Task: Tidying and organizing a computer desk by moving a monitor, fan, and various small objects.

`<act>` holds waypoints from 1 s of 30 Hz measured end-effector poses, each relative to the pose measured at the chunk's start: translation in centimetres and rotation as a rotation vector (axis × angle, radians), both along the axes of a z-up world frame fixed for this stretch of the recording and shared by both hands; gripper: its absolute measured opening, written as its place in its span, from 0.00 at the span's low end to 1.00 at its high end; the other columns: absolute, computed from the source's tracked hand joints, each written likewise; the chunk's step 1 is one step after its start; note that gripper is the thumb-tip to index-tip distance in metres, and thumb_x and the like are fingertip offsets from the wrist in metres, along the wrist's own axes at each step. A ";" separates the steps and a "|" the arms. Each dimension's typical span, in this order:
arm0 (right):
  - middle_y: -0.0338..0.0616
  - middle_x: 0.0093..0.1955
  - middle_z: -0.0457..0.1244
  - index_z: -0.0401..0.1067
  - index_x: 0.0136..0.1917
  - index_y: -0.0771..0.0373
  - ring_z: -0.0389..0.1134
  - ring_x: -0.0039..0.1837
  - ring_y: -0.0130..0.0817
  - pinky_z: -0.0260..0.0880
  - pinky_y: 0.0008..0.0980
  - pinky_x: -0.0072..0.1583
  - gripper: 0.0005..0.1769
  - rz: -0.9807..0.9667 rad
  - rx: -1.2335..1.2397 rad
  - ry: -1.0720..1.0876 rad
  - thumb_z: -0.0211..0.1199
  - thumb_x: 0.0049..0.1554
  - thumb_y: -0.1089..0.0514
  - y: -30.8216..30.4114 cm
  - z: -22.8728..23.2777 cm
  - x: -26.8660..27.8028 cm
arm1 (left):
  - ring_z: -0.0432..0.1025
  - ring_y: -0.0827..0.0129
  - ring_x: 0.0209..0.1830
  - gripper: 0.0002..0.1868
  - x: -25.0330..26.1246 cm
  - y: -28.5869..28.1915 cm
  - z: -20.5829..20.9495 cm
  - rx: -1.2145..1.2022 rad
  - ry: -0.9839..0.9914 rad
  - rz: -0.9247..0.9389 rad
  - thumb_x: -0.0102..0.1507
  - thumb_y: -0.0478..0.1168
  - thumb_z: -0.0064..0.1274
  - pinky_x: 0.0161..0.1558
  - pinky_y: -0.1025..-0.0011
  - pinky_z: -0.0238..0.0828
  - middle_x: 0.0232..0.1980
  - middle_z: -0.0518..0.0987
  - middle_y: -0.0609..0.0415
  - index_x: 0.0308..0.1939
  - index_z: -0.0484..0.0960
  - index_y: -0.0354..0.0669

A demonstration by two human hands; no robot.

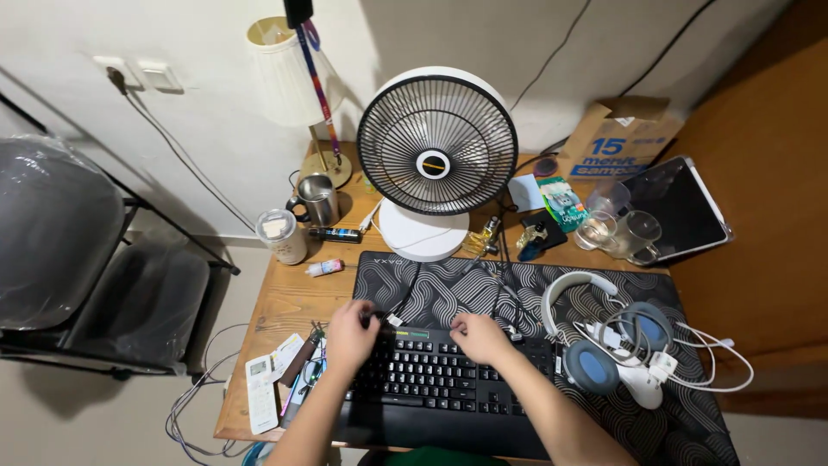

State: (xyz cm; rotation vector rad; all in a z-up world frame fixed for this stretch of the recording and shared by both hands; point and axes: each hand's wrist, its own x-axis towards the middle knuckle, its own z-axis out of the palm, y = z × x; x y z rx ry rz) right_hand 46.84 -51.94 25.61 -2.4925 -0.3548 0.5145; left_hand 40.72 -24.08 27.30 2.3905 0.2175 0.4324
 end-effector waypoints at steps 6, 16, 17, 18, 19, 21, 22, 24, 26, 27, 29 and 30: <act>0.45 0.54 0.72 0.75 0.60 0.61 0.74 0.51 0.33 0.73 0.33 0.55 0.18 -0.170 0.440 0.034 0.65 0.58 0.54 -1.8 -0.7 7.2 | 0.78 0.51 0.45 0.15 7.0 0.9 3.0 -0.047 0.033 0.056 0.57 0.43 0.58 0.49 0.58 0.74 0.44 0.83 0.45 0.46 0.83 0.40; 0.46 0.64 0.64 0.59 0.71 0.64 0.72 0.52 0.33 0.75 0.31 0.50 0.34 -0.499 0.789 -0.094 0.67 0.56 0.55 -2.5 10.0 16.2 | 0.79 0.55 0.45 0.21 21.8 2.6 -10.2 -0.437 0.292 0.245 0.57 0.48 0.59 0.49 0.62 0.74 0.43 0.84 0.40 0.47 0.83 0.36; 0.46 0.64 0.64 0.59 0.71 0.64 0.72 0.52 0.33 0.75 0.31 0.50 0.34 -0.496 0.782 -0.089 0.67 0.56 0.55 -2.5 10.2 16.6 | 0.79 0.55 0.45 0.21 21.9 2.1 -10.8 -0.443 0.296 0.250 0.57 0.48 0.59 0.49 0.62 0.74 0.43 0.84 0.40 0.47 0.83 0.36; 0.47 0.65 0.63 0.58 0.71 0.63 0.71 0.55 0.33 0.75 0.32 0.52 0.37 -0.485 0.780 -0.052 0.68 0.55 0.51 -2.5 10.5 17.0 | 0.79 0.48 0.42 0.22 22.0 1.6 -11.3 -0.653 0.414 0.293 0.60 0.49 0.55 0.43 0.55 0.74 0.43 0.84 0.35 0.47 0.83 0.30; 0.48 0.67 0.62 0.56 0.72 0.63 0.70 0.58 0.34 0.75 0.34 0.55 0.40 -0.474 0.781 -0.022 0.69 0.55 0.47 -2.5 10.9 17.7 | 0.79 0.42 0.39 0.25 22.6 1.2 -11.6 -0.863 0.525 0.328 0.64 0.49 0.51 0.38 0.49 0.74 0.43 0.83 0.29 0.46 0.83 0.24; 0.51 0.66 0.63 0.56 0.72 0.65 0.70 0.59 0.36 0.74 0.35 0.58 0.43 -0.539 0.651 -0.145 0.72 0.53 0.44 -3.0 10.2 19.3 | 0.79 0.42 0.41 0.24 22.4 -0.1 -9.3 -0.840 0.526 0.372 0.62 0.48 0.51 0.42 0.49 0.73 0.45 0.83 0.32 0.50 0.79 0.26; 0.53 0.66 0.64 0.56 0.71 0.66 0.70 0.60 0.39 0.72 0.37 0.60 0.47 -0.607 0.522 -0.266 0.76 0.51 0.42 -3.3 9.8 20.1 | 0.78 0.43 0.44 0.24 22.3 -0.8 -8.2 -0.812 0.529 0.414 0.61 0.46 0.50 0.46 0.49 0.73 0.46 0.82 0.35 0.53 0.76 0.28; 0.55 0.67 0.62 0.55 0.71 0.66 0.69 0.60 0.41 0.72 0.39 0.60 0.49 -0.630 0.569 -0.345 0.77 0.49 0.42 -3.6 11.1 21.4 | 0.79 0.47 0.46 0.26 24.0 -1.0 -11.5 -0.798 0.506 0.393 0.61 0.47 0.51 0.49 0.54 0.73 0.47 0.83 0.35 0.53 0.78 0.25; 0.56 0.67 0.61 0.54 0.71 0.67 0.67 0.61 0.43 0.71 0.40 0.60 0.52 -0.649 0.620 -0.420 0.79 0.47 0.42 -3.8 12.6 23.0 | 0.80 0.51 0.48 0.28 25.0 -1.3 -12.6 -0.781 0.482 0.379 0.60 0.47 0.52 0.51 0.59 0.74 0.48 0.84 0.35 0.52 0.81 0.22; 0.55 0.69 0.58 0.53 0.73 0.65 0.64 0.63 0.40 0.69 0.39 0.59 0.52 -0.564 0.631 -0.469 0.80 0.47 0.47 -3.9 13.3 24.0 | 0.77 0.50 0.51 0.29 25.2 -1.4 -12.0 -0.733 0.480 0.438 0.59 0.47 0.54 0.53 0.60 0.72 0.52 0.81 0.34 0.55 0.78 0.25; 0.53 0.70 0.56 0.51 0.75 0.64 0.61 0.66 0.38 0.67 0.38 0.59 0.54 -0.474 0.642 -0.508 0.81 0.46 0.52 -4.1 14.4 25.8 | 0.74 0.49 0.55 0.30 25.6 -1.8 -10.4 -0.683 0.483 0.504 0.59 0.47 0.57 0.56 0.61 0.70 0.56 0.79 0.34 0.58 0.75 0.28; 0.49 0.66 0.61 0.55 0.73 0.64 0.65 0.64 0.34 0.68 0.35 0.61 0.47 -0.308 0.765 -0.375 0.78 0.48 0.55 -4.1 14.7 26.5 | 0.74 0.50 0.55 0.30 25.7 -2.1 -9.5 -0.719 0.465 0.526 0.58 0.46 0.57 0.57 0.62 0.70 0.56 0.79 0.34 0.59 0.75 0.28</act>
